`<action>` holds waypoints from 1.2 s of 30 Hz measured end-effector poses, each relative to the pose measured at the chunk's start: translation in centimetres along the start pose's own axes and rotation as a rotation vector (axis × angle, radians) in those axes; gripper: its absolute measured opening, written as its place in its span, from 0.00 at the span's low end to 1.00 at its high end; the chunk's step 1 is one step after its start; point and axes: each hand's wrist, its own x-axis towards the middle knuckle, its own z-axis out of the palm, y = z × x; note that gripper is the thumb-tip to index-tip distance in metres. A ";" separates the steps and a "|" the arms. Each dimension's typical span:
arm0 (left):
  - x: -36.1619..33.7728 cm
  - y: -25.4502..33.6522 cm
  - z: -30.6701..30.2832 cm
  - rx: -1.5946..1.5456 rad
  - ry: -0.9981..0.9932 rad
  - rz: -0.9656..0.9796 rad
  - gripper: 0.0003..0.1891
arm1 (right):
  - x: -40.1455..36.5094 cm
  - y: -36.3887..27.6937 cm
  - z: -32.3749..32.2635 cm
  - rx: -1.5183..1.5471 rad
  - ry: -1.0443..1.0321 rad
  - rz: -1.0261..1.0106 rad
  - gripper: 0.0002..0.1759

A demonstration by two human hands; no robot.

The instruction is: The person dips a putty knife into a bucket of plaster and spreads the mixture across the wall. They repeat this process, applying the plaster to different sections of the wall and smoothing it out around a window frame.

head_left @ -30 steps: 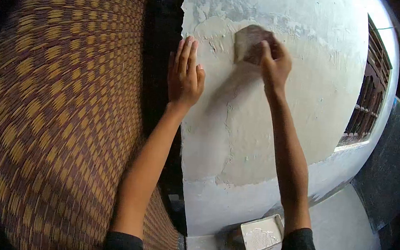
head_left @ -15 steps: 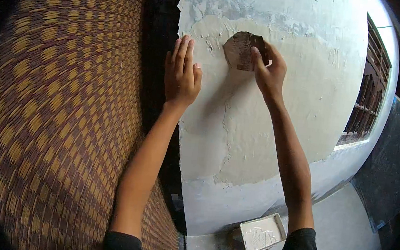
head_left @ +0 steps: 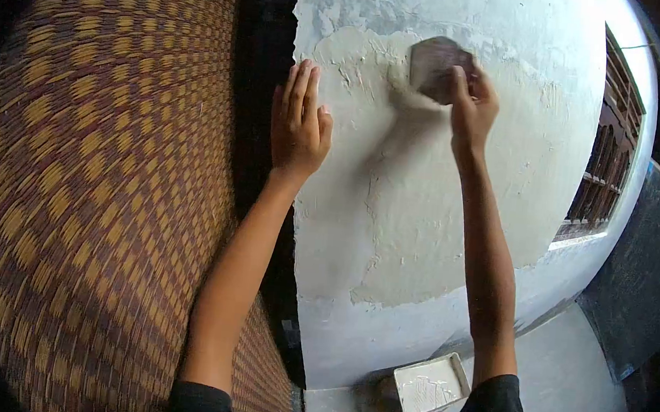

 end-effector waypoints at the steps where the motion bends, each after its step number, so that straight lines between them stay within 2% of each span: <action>1: 0.0 0.0 0.1 0.012 0.006 -0.001 0.28 | -0.4 0.2 0.1 -0.065 -0.106 -0.056 0.18; 2: 0.0 0.1 0.0 0.011 0.006 0.000 0.28 | -1.3 -0.8 0.5 -0.258 -0.163 -0.206 0.18; 3: 0.0 0.1 0.0 0.027 0.000 -0.007 0.28 | -1.2 -0.3 0.6 -0.265 -0.153 -0.210 0.18; 5: -0.2 0.3 -0.1 0.041 -0.011 -0.018 0.28 | 0.0 0.1 0.1 -0.108 0.025 -0.004 0.19; 7: 0.0 0.3 -0.1 0.037 -0.011 -0.023 0.28 | 0.6 0.7 -0.2 -0.096 0.069 -0.019 0.19; 9: -0.1 0.0 0.2 0.015 0.003 -0.015 0.28 | -0.7 -0.1 0.5 0.006 -0.089 -0.063 0.18; 10: -0.2 -0.1 0.4 -0.009 0.016 -0.009 0.28 | -1.5 -0.6 0.7 -0.196 -0.170 -0.225 0.18; 11: -0.2 -0.1 0.4 -0.012 0.014 -0.010 0.28 | -2.0 -1.2 0.9 -0.304 -0.198 -0.156 0.18; 13: -0.1 -0.1 0.3 -0.029 0.009 0.010 0.27 | -0.8 0.6 0.8 -0.098 -0.027 -0.129 0.18; 14: -0.2 0.0 0.2 -0.028 0.010 0.008 0.27 | -0.4 0.1 0.4 -0.142 0.033 -0.015 0.18; 15: -0.2 0.1 0.2 0.004 0.001 -0.003 0.28 | -0.4 -1.2 0.3 -0.142 0.049 -0.013 0.18; 17: -0.2 -0.1 0.1 0.037 -0.012 -0.014 0.29 | -1.0 -0.8 1.2 -0.020 -0.048 -0.075 0.18; 18: -0.2 -0.1 0.2 0.020 -0.002 -0.011 0.29 | -1.7 -1.0 1.3 -0.178 -0.135 -0.204 0.18; 19: -0.2 -0.1 0.4 0.001 0.008 -0.007 0.29 | -1.9 -1.4 1.2 -0.391 -0.162 -0.224 0.18; 21: -0.2 0.1 0.3 0.004 -0.007 -0.024 0.29 | -1.0 -1.8 1.8 -0.126 0.020 -0.105 0.17; 22: -0.1 0.0 0.2 0.011 -0.019 -0.038 0.29 | -1.0 -2.2 1.2 -0.183 0.086 -0.030 0.17; 23: -0.1 0.0 0.2 0.014 -0.017 -0.037 0.29 | -0.9 -1.7 1.4 -0.180 0.085 -0.032 0.17; 25: -0.1 0.0 0.1 0.010 -0.010 -0.025 0.29 | -0.9 -0.2 1.8 -0.109 -0.094 -0.137 0.17; 26: -0.1 0.0 0.1 0.009 -0.009 -0.024 0.29 | -1.6 -0.9 2.1 -0.242 -0.131 -0.266 0.17; 27: -0.1 0.0 0.1 -0.006 -0.005 -0.025 0.29 | -1.1 -0.6 2.0 -0.244 -0.131 -0.268 0.17; 29: -0.2 0.1 0.2 -0.021 -0.001 -0.029 0.29 | -0.1 -0.3 2.1 -0.034 0.043 -0.056 0.17; 30: -0.2 0.1 0.2 -0.011 -0.009 -0.035 0.29 | 0.1 -0.7 1.6 -0.039 0.042 -0.005 0.18; 31: -0.2 0.0 0.1 0.000 -0.019 -0.041 0.29 | -0.3 -1.0 1.7 -0.036 0.042 -0.005 0.18; 33: -0.1 0.1 -0.1 0.000 -0.040 -0.036 0.28 | -1.0 -1.2 1.8 -0.194 -0.182 -0.181 0.18; 34: -0.1 0.2 -0.2 -0.005 -0.059 -0.033 0.27 | -1.3 -0.5 2.0 -0.305 -0.196 -0.309 0.18; 35: -0.1 0.1 -0.1 -0.007 -0.057 -0.034 0.27 | -1.0 -0.4 1.8 -0.307 -0.196 -0.310 0.18; 36: -0.1 0.0 0.0 -0.019 -0.044 -0.019 0.27 | -0.5 -0.3 1.3 -0.200 -0.113 -0.184 0.17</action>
